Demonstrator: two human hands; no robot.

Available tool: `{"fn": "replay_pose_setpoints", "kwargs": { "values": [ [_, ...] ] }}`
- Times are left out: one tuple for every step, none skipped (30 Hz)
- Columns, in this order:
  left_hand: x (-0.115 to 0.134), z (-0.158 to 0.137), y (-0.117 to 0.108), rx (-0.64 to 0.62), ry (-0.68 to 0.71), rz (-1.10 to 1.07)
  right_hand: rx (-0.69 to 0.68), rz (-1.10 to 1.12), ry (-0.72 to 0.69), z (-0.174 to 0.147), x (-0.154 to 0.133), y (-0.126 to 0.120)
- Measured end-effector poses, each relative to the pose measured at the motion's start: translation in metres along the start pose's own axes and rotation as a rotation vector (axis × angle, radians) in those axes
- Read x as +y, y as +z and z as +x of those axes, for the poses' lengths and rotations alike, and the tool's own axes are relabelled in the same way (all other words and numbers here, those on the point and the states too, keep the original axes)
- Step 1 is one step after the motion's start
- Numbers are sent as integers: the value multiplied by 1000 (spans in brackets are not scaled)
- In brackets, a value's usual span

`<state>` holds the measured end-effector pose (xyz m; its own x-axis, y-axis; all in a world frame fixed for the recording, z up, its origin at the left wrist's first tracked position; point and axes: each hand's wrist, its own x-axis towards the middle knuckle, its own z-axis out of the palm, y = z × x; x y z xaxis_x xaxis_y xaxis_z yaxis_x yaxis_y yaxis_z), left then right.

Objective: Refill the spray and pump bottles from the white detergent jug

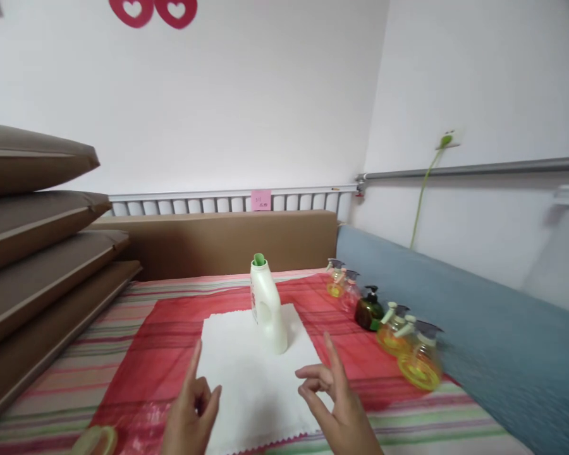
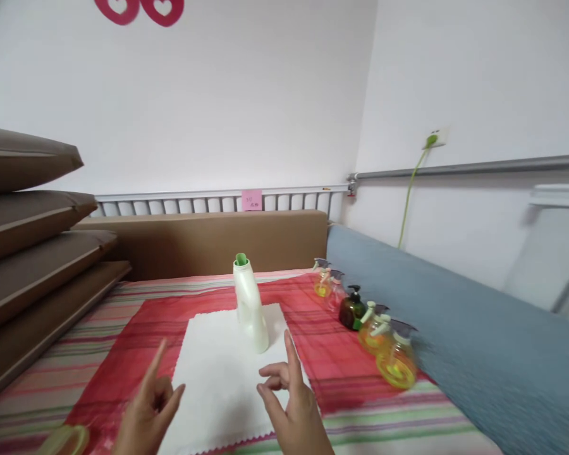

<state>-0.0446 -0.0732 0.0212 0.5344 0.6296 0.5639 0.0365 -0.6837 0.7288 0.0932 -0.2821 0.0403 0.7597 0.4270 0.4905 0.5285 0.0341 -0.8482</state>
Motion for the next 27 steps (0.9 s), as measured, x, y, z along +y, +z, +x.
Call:
{"fn": "replay_pose_setpoints", "kwargs": {
  "values": [
    [6, 7, -6, 8, 19, 10, 28, -41, -26, 2, -6, -5],
    [12, 14, -12, 37, 28, 24, 53, -91, -47, 5, -12, -9],
    [18, 22, -19, 49, 42, 34, 74, -147, -66, 9, -17, -13],
    [24, 29, -26, 52, 59, 38, 89, -203, -80, 13, -23, -16],
    [29, 35, -31, 47, 73, 41, 96, -257, -93, 18, -27, -18],
    [32, 40, -35, 30, 85, 42, 96, -305, -103, 23, -29, -18],
    [34, 44, -38, 14, 87, 43, 90, -350, -109, 29, -30, -18],
    [33, 46, -39, -4, 77, 48, 79, -396, -108, 35, -29, -16],
    [31, 48, -38, -24, 60, 57, 63, -446, -97, 41, -26, -14],
    [26, 49, -37, -47, 37, 70, 40, -498, -70, 47, -21, -12],
    [20, 49, -36, -74, 10, 86, 8, -550, -30, 52, -16, -9],
    [13, 48, -34, -99, -20, 104, -28, -599, 18, 57, -10, -7],
    [5, 48, -33, -119, -48, 119, -60, -641, 58, 62, -5, -5],
    [-2, 47, -32, -135, -73, 128, -86, -672, 88, 65, 0, -4],
    [-8, 46, -32, -140, -93, 128, -101, -694, 107, 67, 3, -3],
    [-12, 45, -31, -137, -109, 119, -104, -710, 115, 69, 5, -2],
    [-16, 44, -31, -133, -119, 106, -102, -720, 117, 69, 6, -2],
    [-17, 44, -31, -130, -124, 93, -100, -728, 120, 69, 6, -2],
    [-18, 44, -31, -130, -127, 85, -102, -734, 128, 69, 6, -2],
    [-18, 44, -30, -131, -129, 82, -103, -739, 136, 69, 5, -3],
    [-17, 45, -29, -136, -131, 83, -104, -742, 139, 69, 5, -3],
    [-16, 45, -28, -145, -136, 86, -104, -744, 140, 69, 5, -3],
    [-16, 45, -27, -156, -142, 89, -103, -746, 141, 69, 5, -4],
    [-16, 46, -25, -165, -149, 91, -103, -746, 143, 69, 6, -4],
    [-17, 46, -23, -172, -153, 93, -102, -746, 146, 68, 8, -5],
    [-17, 46, -21, -176, -155, 96, -103, -745, 149, 68, 9, -6],
    [-18, 46, -20, -183, -156, 96, -105, -742, 152, 68, 11, -6]
  ]
}}
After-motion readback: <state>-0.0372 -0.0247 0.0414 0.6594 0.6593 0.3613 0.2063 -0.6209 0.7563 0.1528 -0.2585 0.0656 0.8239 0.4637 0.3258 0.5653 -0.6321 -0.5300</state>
